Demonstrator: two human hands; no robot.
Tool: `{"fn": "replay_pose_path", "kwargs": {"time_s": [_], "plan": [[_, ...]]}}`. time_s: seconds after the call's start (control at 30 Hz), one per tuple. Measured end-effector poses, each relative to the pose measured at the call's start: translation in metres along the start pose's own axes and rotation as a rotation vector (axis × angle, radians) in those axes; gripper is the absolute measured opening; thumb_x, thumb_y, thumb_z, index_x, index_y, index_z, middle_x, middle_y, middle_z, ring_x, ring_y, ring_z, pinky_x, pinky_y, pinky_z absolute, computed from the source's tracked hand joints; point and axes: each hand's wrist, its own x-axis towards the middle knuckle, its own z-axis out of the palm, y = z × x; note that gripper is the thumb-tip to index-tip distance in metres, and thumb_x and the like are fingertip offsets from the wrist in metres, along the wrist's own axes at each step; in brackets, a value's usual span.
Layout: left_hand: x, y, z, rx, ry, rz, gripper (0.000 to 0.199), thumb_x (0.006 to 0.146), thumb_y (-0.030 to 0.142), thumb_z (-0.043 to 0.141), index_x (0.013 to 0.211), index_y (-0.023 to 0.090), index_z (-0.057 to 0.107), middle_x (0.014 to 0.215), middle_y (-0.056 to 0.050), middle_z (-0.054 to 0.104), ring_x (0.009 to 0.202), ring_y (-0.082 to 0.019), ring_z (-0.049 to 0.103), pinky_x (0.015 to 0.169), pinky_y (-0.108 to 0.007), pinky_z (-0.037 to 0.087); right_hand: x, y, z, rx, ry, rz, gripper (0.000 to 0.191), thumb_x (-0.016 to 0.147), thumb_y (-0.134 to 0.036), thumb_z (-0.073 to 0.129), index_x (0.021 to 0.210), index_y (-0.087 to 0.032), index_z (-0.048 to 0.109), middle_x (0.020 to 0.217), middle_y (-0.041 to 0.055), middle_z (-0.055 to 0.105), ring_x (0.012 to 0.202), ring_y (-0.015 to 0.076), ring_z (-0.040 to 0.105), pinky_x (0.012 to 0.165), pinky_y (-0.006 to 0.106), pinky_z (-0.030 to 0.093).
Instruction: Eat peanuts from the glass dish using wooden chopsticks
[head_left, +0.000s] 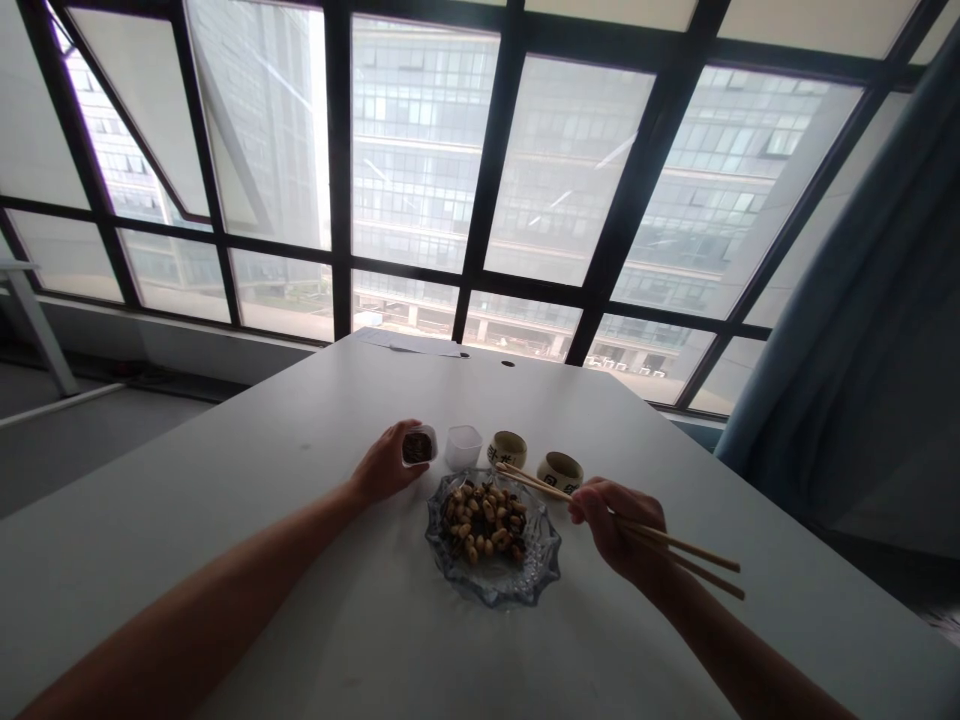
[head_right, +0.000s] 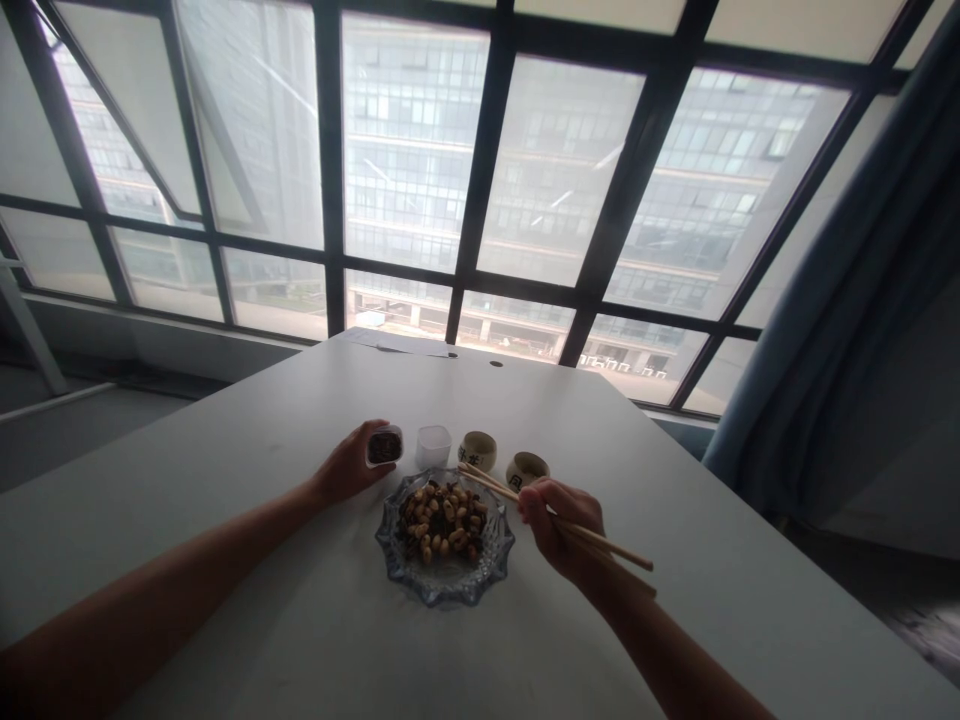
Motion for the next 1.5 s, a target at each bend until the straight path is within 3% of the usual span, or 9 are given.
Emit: {"fn": "replay_pose_path", "kwargs": {"time_s": [0.2,0.33,0.6,0.8,1.0,1.1,1.23,1.4,1.5], "plan": [[0.001,-0.005,0.000,-0.047,-0.007,-0.138,0.069,0.074,0.049,0.071,0.131,0.022,0.044,0.110,-0.010,0.071,0.097,-0.028,0.070,0.086,-0.044,0.055,-0.004,0.005,-0.001,0.002,-0.030,0.062,0.028,0.096,-0.019,0.053,0.069,-0.020,0.062,0.057,-0.0001,0.064,0.045,0.0114,0.061,0.046,0.021,0.048],[0.008,-0.008,-0.007,0.024,-0.006,-0.221,0.085,0.071,0.064,0.070,0.137,0.020,0.039,0.122,-0.016,0.066,0.102,-0.032,0.068,0.086,-0.048,0.054,-0.002,0.006,-0.005,-0.001,-0.015,0.110,0.031,0.097,-0.024,0.053,0.068,-0.020,0.062,0.055,0.0000,0.065,0.044,0.0116,0.061,0.046,0.022,0.049],[0.044,0.041,-0.001,0.252,-0.194,0.084,0.079,0.074,0.069,0.065,0.133,0.019,0.048,0.130,-0.016,0.062,0.120,-0.036,0.058,0.104,-0.055,0.041,0.007,0.007,-0.014,0.048,0.121,0.250,0.034,0.099,-0.035,0.053,0.070,-0.019,0.063,0.050,0.0004,0.065,0.041,0.0126,0.062,0.042,0.021,0.052],[0.070,0.064,0.024,0.306,-0.412,0.061,0.069,0.078,0.049,0.069,0.136,0.020,0.046,0.119,-0.012,0.070,0.114,-0.032,0.063,0.108,-0.054,0.036,0.013,0.006,-0.019,0.076,0.136,0.277,0.037,0.098,-0.040,0.055,0.069,-0.019,0.063,0.050,0.0008,0.065,0.040,0.0130,0.062,0.040,0.022,0.052],[0.073,0.064,0.020,0.322,-0.326,0.434,0.074,0.073,0.026,0.074,0.140,0.022,0.042,0.136,-0.012,0.059,0.126,-0.030,0.054,0.117,-0.049,0.027,0.014,0.008,-0.024,0.080,0.156,0.286,0.038,0.098,-0.041,0.055,0.069,-0.018,0.063,0.051,0.0014,0.066,0.041,0.0133,0.063,0.041,0.022,0.053],[0.078,0.062,0.017,0.307,-0.364,0.260,0.074,0.075,0.038,0.071,0.141,0.021,0.041,0.129,-0.013,0.065,0.120,-0.031,0.060,0.111,-0.052,0.033,0.014,0.010,-0.025,0.077,0.165,0.292,0.039,0.098,-0.043,0.055,0.068,-0.018,0.062,0.051,0.0018,0.066,0.042,0.0134,0.063,0.041,0.022,0.053],[0.094,0.060,0.022,0.352,-0.606,-0.043,0.093,0.063,0.068,0.071,0.139,0.023,0.043,0.123,-0.018,0.068,0.116,-0.039,0.062,0.099,-0.054,0.041,0.015,0.012,-0.028,0.092,0.180,0.334,0.040,0.097,-0.046,0.055,0.069,-0.019,0.062,0.052,0.0028,0.067,0.041,0.0139,0.063,0.040,0.023,0.053],[0.105,0.077,0.050,0.293,-0.657,0.082,0.096,0.065,0.075,0.065,0.142,0.023,0.041,0.147,-0.020,0.050,0.137,-0.041,0.043,0.111,-0.062,0.024,0.017,0.017,-0.033,0.082,0.227,0.373,0.042,0.096,-0.050,0.056,0.068,-0.019,0.061,0.050,0.0027,0.065,0.041,0.0141,0.062,0.040,0.024,0.053],[0.108,0.094,0.069,0.331,-0.765,0.099,0.090,0.065,0.074,0.065,0.137,0.024,0.046,0.141,-0.017,0.057,0.133,-0.038,0.048,0.113,-0.059,0.024,0.017,0.021,-0.035,0.106,0.254,0.396,0.042,0.094,-0.052,0.057,0.069,-0.019,0.062,0.050,0.0024,0.064,0.040,0.0144,0.062,0.039,0.024,0.053]]}}
